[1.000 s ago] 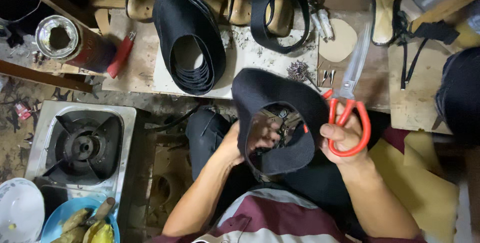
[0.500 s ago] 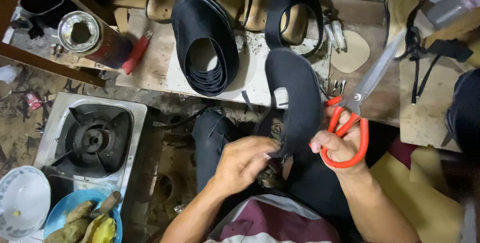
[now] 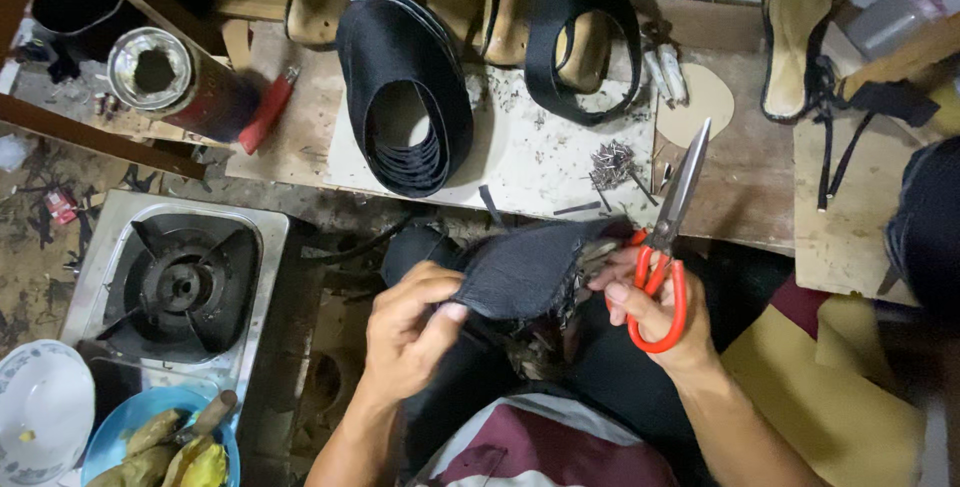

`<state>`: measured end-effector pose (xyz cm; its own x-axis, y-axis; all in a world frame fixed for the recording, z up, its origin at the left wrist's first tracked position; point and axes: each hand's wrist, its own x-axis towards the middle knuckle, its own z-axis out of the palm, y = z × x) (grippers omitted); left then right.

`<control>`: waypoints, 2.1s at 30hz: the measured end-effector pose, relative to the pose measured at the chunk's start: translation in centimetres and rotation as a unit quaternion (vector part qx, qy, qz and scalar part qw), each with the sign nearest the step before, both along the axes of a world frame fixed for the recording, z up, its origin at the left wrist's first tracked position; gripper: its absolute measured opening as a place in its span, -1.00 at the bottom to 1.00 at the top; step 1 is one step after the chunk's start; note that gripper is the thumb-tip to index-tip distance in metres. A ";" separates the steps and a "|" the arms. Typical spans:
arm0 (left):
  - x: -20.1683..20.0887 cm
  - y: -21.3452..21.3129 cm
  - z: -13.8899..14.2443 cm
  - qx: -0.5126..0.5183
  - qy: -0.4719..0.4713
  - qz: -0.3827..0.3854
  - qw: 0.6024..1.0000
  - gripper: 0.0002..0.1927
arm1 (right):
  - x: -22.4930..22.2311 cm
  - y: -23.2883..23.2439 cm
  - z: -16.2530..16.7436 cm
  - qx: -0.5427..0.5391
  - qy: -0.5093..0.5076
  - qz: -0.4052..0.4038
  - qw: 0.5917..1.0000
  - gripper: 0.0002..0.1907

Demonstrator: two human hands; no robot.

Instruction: The person trims the edges of black shoe upper parts using red-handled scissors. They handle multiple parts one at a time, cut along the edges, and stack the trimmed pieces on the table.

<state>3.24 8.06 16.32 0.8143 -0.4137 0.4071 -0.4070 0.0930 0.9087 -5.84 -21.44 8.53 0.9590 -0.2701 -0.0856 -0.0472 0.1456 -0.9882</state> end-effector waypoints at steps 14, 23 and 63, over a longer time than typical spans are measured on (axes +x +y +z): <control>7.6 -1.0 -4.7 0.353 -0.279 0.263 0.853 -0.66 | -0.7 0.8 0.3 -0.068 0.059 -0.019 0.996 -0.60; 13.0 -1.5 -7.4 0.489 -0.259 0.271 0.787 -0.22 | -1.5 0.7 -0.7 -0.081 0.094 -0.017 0.992 -0.60; 2.3 -11.6 -13.2 -0.075 0.209 -0.074 0.972 -0.72 | -0.7 -0.6 -3.3 0.043 0.131 -0.088 0.987 -0.56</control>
